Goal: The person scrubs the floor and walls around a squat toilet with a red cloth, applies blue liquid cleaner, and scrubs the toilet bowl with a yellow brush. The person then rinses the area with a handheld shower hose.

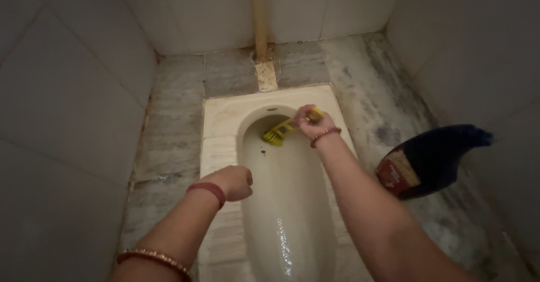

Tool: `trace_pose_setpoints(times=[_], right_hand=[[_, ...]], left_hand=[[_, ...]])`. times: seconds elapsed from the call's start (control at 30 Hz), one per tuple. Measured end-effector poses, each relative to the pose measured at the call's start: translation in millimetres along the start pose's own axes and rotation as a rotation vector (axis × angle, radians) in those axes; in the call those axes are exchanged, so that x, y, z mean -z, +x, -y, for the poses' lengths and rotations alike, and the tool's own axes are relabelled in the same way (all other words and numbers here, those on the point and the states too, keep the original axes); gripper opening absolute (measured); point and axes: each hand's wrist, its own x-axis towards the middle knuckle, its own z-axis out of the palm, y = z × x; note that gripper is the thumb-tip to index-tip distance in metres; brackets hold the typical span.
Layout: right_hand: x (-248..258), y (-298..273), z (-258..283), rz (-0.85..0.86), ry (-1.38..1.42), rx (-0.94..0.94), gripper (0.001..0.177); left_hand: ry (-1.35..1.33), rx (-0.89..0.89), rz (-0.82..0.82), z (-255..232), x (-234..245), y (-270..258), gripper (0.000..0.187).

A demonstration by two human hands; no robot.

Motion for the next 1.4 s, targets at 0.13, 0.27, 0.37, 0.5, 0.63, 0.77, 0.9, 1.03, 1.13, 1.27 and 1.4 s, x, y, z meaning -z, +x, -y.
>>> trace_pose_setpoints(times=[0.13, 0.27, 0.37, 0.5, 0.63, 0.77, 0.9, 1.03, 1.13, 1.27, 1.4], right_hand=[[2, 30, 3, -0.126, -0.812, -0.128, 0.024], [34, 29, 5, -0.254, -1.164, -0.088, 0.024], [55, 41, -5, -0.27, -1.142, -0.078, 0.023], [40, 52, 4, -0.286, -1.242, -0.122, 0.023], [22, 25, 22, -0.281, -1.297, -0.101, 0.023], [33, 6, -3, -0.172, -1.346, -0.052, 0.023], [48, -11, -26, -0.172, -1.967, 0.062, 0.023], [45, -17, -47, -0.213, -3.21, 0.256, 0.023], [33, -9, -66, -0.314, -3.478, 0.413, 0.024], [15, -2, -70, -0.236, -3.577, 0.263, 0.024], [0, -11, -53, -0.261, -3.609, 0.151, 0.024]], left_hand=[[0.045, 0.029, -0.009, 2, 5, -14, 0.041], [0.1, 0.06, -0.005, 4, 6, -21, 0.038], [0.105, 0.075, -0.015, 7, 2, -26, 0.039], [0.097, 0.09, -0.005, 8, 0, -30, 0.04], [0.069, 0.062, -0.019, 8, 3, -33, 0.042], [-0.004, 0.082, -0.017, 15, 0, -37, 0.043], [0.021, 0.087, -0.002, 19, -6, -36, 0.045], [0.054, 0.073, 0.003, 23, -10, -35, 0.043], [0.058, 0.09, -0.023, 26, -15, -41, 0.041], [0.023, 0.089, 0.017, 35, -19, -43, 0.042], [0.005, 0.083, 0.024, 43, -20, -36, 0.043]])
